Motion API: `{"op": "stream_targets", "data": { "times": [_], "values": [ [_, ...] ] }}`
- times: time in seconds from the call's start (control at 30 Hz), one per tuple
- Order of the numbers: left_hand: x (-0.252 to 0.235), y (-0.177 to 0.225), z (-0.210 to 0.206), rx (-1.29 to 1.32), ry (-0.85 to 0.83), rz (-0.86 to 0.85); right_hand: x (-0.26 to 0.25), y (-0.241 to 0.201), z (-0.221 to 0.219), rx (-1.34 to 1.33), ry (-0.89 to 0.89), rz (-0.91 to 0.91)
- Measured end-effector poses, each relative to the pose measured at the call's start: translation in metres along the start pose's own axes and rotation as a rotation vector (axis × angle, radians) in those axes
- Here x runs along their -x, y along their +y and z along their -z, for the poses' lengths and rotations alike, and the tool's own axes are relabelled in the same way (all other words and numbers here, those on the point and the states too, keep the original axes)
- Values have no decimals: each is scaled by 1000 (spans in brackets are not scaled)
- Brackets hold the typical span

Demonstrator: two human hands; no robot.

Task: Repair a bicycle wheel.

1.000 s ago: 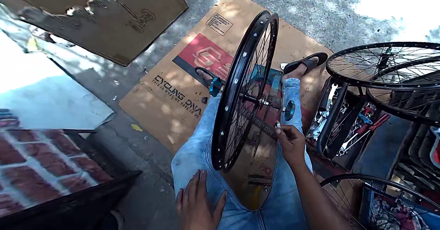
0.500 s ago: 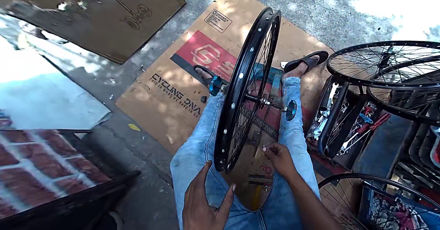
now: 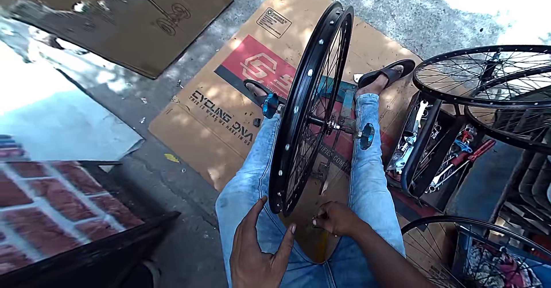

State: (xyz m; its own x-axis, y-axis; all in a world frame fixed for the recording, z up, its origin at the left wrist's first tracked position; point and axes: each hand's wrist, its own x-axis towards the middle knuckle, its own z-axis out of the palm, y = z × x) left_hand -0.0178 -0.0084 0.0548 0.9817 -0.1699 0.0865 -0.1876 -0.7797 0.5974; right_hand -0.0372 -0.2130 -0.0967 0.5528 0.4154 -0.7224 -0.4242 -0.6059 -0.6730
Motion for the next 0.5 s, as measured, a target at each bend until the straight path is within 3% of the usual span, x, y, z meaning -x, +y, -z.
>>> {"op": "stream_targets", "data": {
  "times": [0.5],
  "values": [
    [-8, -5, -19, 15, 158, -26, -3, 3, 3, -82, 6, -22]
  ]
}}
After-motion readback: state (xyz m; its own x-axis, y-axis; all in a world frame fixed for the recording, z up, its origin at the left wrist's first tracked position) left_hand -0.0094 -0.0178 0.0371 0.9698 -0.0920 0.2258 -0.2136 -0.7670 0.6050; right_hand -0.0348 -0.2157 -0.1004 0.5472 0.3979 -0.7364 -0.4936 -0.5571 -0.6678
